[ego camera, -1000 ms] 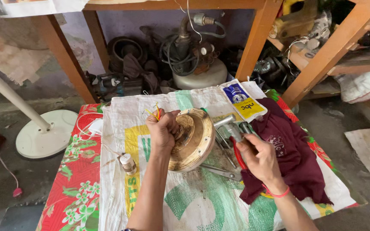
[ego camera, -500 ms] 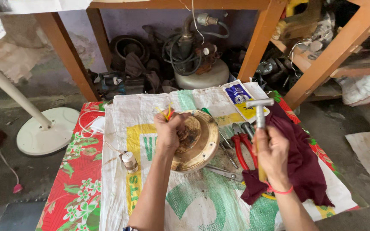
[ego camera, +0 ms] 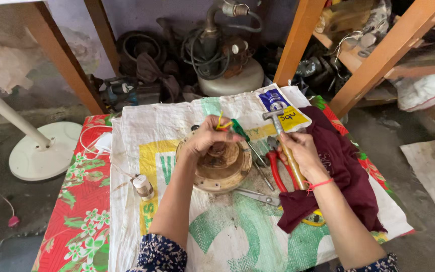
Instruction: The person uses a screwdriver and hammer to work on a circular electrical component with wires. They repeatedly tighten a central screw and tap the component with the hammer while holding the wires.
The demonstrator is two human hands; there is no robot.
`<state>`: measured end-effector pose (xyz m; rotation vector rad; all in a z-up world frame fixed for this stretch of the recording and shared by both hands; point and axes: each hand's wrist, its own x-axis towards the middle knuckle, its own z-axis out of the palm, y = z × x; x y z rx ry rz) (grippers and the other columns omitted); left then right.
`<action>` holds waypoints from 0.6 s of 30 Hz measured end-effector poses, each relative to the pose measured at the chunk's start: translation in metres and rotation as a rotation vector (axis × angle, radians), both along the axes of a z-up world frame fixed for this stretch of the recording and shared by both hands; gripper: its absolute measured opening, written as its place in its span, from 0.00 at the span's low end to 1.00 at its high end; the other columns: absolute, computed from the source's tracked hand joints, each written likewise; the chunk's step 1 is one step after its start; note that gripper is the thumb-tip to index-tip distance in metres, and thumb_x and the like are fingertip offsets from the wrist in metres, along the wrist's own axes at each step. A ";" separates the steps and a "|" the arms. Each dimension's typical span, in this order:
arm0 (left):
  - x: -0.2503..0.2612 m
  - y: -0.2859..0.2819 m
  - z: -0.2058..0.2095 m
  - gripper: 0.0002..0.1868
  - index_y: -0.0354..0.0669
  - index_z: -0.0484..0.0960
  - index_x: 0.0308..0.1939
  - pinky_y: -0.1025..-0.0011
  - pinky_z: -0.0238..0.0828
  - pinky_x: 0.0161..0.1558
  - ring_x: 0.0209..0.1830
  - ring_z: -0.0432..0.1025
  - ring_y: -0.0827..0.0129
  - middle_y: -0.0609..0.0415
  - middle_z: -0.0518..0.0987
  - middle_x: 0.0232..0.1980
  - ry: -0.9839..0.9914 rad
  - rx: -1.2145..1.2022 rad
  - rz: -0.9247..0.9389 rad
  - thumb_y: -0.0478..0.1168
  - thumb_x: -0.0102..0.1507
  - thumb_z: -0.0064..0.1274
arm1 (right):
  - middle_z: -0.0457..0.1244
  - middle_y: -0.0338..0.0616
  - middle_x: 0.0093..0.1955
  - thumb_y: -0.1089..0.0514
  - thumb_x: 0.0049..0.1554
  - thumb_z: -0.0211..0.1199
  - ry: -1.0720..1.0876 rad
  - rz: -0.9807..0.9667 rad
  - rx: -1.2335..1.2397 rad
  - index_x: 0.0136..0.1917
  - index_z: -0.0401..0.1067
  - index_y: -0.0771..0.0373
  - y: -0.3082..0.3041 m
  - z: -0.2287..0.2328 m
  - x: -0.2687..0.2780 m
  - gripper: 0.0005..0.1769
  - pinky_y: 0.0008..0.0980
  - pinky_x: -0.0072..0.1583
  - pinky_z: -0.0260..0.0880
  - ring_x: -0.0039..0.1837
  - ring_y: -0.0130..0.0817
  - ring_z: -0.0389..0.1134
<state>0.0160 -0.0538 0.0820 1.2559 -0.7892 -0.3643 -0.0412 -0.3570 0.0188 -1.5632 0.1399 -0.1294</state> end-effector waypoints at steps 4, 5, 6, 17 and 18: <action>-0.044 -0.013 0.007 0.15 0.38 0.80 0.33 0.64 0.67 0.32 0.24 0.70 0.66 0.51 0.80 0.28 0.064 0.209 0.778 0.38 0.52 0.72 | 0.64 0.41 0.32 0.53 0.62 0.61 -0.015 0.020 -0.017 0.44 0.73 0.67 0.004 0.005 -0.002 0.13 0.28 0.28 0.58 0.27 0.26 0.61; -0.061 -0.026 0.003 0.19 0.37 0.76 0.34 0.64 0.69 0.32 0.25 0.71 0.65 0.51 0.79 0.28 0.032 0.176 0.921 0.39 0.50 0.73 | 0.63 0.41 0.32 0.53 0.63 0.61 0.000 0.018 -0.054 0.44 0.73 0.68 0.007 0.006 -0.004 0.14 0.28 0.28 0.58 0.27 0.26 0.60; -0.075 -0.038 -0.002 0.24 0.37 0.72 0.36 0.64 0.71 0.33 0.26 0.72 0.63 0.51 0.78 0.29 -0.002 0.141 1.064 0.40 0.49 0.74 | 0.63 0.40 0.32 0.53 0.64 0.61 0.015 0.017 -0.091 0.44 0.72 0.68 0.009 0.007 -0.008 0.15 0.28 0.28 0.57 0.27 0.25 0.60; -0.044 -0.049 -0.025 0.12 0.41 0.75 0.27 0.65 0.67 0.28 0.21 0.69 0.68 0.56 0.75 0.22 0.018 0.145 1.154 0.32 0.53 0.67 | 0.63 0.38 0.33 0.51 0.65 0.55 0.034 0.030 -0.234 0.45 0.73 0.66 0.019 0.013 -0.011 0.16 0.28 0.29 0.59 0.28 0.25 0.60; -0.040 -0.042 -0.022 0.13 0.43 0.75 0.24 0.66 0.66 0.26 0.20 0.67 0.72 0.60 0.74 0.20 0.099 0.127 1.117 0.32 0.52 0.67 | 0.64 0.38 0.33 0.50 0.66 0.55 0.040 0.021 -0.249 0.45 0.73 0.66 0.020 0.013 -0.012 0.17 0.28 0.29 0.59 0.28 0.24 0.61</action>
